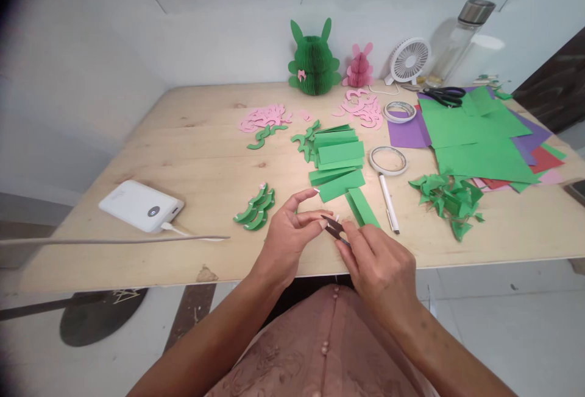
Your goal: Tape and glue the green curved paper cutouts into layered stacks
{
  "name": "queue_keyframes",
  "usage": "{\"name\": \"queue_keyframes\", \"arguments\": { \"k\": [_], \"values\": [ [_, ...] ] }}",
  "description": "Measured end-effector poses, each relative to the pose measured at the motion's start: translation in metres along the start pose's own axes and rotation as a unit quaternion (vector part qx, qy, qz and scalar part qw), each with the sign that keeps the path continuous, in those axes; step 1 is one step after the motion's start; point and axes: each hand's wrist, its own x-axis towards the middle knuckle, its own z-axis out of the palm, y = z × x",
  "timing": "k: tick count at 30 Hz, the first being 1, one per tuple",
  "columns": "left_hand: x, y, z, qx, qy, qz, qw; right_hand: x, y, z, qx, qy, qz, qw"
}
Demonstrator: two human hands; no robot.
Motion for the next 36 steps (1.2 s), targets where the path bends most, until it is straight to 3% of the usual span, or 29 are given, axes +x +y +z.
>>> {"name": "queue_keyframes", "arguments": {
  "k": [36],
  "values": [
    [0.0026,-0.0015,-0.0011,0.014,0.008,0.013,1.000,0.0015,0.0016,0.0003,-0.002,-0.007,0.000,1.000]
  ]
}}
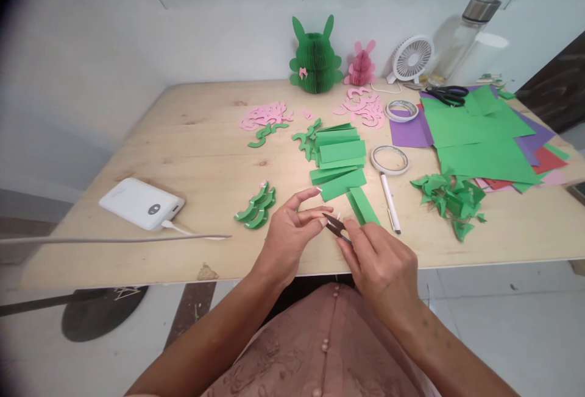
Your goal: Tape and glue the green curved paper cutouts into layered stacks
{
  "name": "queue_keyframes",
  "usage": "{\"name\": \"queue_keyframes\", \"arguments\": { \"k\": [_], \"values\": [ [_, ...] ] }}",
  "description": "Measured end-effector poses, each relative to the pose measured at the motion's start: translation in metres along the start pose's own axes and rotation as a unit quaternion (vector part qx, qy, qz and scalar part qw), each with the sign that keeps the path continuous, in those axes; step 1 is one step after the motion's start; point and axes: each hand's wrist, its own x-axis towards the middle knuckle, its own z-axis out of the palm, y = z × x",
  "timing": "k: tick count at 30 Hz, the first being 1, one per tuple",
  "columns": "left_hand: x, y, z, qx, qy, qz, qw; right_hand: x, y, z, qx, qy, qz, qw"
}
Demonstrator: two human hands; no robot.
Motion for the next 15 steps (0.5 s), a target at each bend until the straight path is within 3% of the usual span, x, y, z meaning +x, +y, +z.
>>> {"name": "queue_keyframes", "arguments": {
  "k": [15],
  "values": [
    [-0.0016,0.0017,-0.0008,-0.004,-0.006,0.005,1.000,0.0016,-0.0023,-0.0016,0.008,0.000,0.004,1.000]
  ]
}}
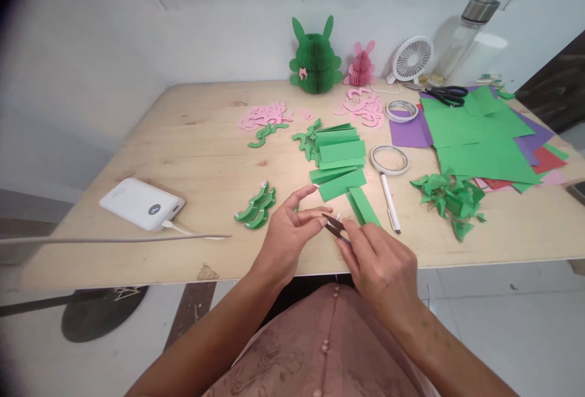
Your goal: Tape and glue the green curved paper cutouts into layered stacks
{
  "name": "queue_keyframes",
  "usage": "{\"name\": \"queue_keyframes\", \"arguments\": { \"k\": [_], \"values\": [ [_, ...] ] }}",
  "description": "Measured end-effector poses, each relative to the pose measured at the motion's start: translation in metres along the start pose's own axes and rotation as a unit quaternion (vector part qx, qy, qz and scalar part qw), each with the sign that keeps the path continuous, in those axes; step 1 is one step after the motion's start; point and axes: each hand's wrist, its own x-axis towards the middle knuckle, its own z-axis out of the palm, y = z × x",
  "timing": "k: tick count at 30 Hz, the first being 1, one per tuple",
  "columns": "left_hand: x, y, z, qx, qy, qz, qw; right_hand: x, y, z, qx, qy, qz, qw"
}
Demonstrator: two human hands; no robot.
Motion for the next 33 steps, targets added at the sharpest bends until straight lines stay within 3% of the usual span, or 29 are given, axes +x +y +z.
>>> {"name": "queue_keyframes", "arguments": {
  "k": [33],
  "values": [
    [0.0004,-0.0001,-0.0036,0.023,0.014,0.019,0.999,-0.0041,0.0021,-0.0021,0.000,0.011,0.004,1.000]
  ]
}}
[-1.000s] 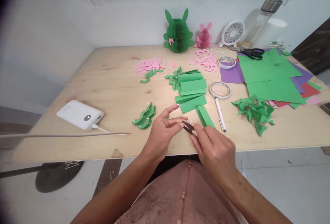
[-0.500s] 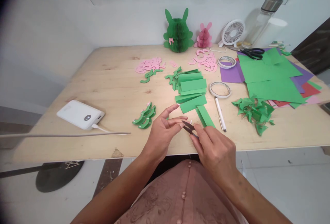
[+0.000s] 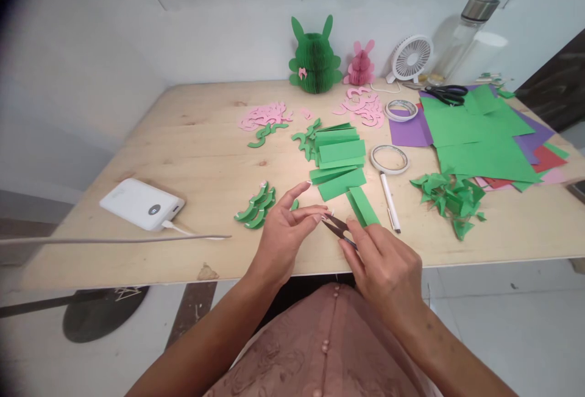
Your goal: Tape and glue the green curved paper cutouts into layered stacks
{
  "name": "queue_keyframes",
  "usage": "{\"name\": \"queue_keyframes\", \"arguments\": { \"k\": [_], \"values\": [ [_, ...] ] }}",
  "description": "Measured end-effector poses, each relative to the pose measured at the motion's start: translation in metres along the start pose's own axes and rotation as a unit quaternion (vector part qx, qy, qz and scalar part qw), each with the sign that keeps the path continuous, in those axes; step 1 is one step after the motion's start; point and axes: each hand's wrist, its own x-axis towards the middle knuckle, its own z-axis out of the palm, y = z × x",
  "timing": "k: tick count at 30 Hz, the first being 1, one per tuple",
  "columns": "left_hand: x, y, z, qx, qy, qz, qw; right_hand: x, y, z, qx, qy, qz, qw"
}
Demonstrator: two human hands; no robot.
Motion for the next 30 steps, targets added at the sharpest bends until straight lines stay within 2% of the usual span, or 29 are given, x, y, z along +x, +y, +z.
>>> {"name": "queue_keyframes", "arguments": {
  "k": [9,30],
  "values": [
    [-0.0025,0.0042,0.0006,-0.012,-0.010,-0.023,1.000,0.0006,0.0004,0.0010,0.006,-0.002,0.003,1.000],
    [0.0014,0.0004,0.0016,0.010,-0.032,-0.012,0.999,0.0032,0.0007,0.0014,-0.002,-0.002,-0.009,1.000]
  ]
}}
